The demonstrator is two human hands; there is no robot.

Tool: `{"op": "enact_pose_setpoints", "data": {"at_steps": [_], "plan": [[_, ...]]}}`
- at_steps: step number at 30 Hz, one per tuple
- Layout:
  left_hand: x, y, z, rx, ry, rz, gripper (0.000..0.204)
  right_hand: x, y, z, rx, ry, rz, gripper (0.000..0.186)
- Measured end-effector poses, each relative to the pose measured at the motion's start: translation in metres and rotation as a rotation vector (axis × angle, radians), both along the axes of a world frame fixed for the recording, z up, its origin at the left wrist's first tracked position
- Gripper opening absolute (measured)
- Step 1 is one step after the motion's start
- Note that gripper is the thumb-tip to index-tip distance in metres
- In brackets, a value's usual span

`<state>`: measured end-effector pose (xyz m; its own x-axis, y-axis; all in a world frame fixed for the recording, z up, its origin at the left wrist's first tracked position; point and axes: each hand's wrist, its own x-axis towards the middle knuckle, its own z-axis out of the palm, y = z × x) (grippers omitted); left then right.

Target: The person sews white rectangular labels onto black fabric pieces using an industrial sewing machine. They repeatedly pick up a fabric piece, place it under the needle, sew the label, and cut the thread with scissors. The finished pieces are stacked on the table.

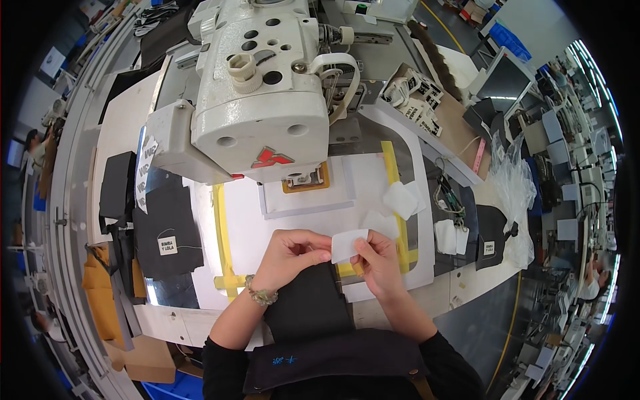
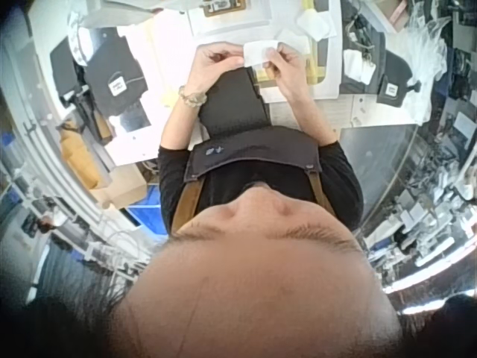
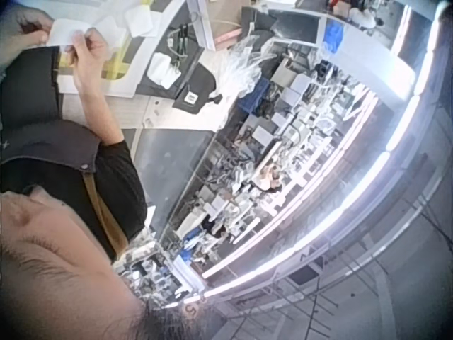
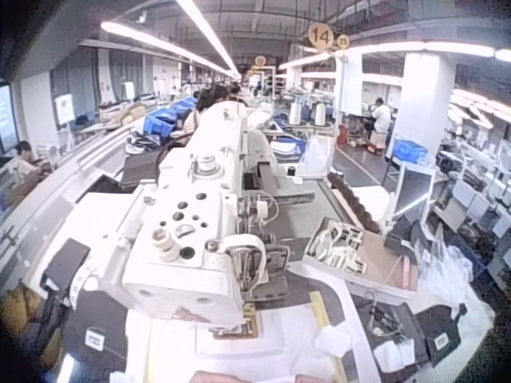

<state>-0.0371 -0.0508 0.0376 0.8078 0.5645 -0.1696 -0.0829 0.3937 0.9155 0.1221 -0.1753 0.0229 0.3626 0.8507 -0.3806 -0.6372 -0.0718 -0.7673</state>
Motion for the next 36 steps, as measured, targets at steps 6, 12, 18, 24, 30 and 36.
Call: {"op": "enact_pose_setpoints", "data": {"at_steps": [6,12,18,24,30,36], "plan": [[-0.002,-0.002,-0.004,0.069,-0.036,0.005,0.029,-0.001,0.002,0.006,-0.017,0.004,0.01,0.021],[0.0,-0.009,0.006,0.254,0.023,0.059,0.038,-0.004,0.002,0.006,-0.009,-0.034,-0.019,0.021],[0.0,-0.009,0.007,0.272,0.078,0.11,0.037,-0.004,0.002,0.006,-0.013,-0.03,-0.006,0.02],[0.002,-0.009,0.012,0.273,0.115,0.134,0.04,-0.005,-0.001,0.005,-0.016,-0.127,0.035,0.013],[0.0,-0.009,0.007,0.279,0.077,0.127,0.034,-0.002,-0.001,0.007,0.177,-0.094,0.118,0.009],[-0.005,-0.01,0.002,0.227,0.045,0.126,0.028,0.004,0.0,0.005,0.209,0.099,0.208,0.024]]}}
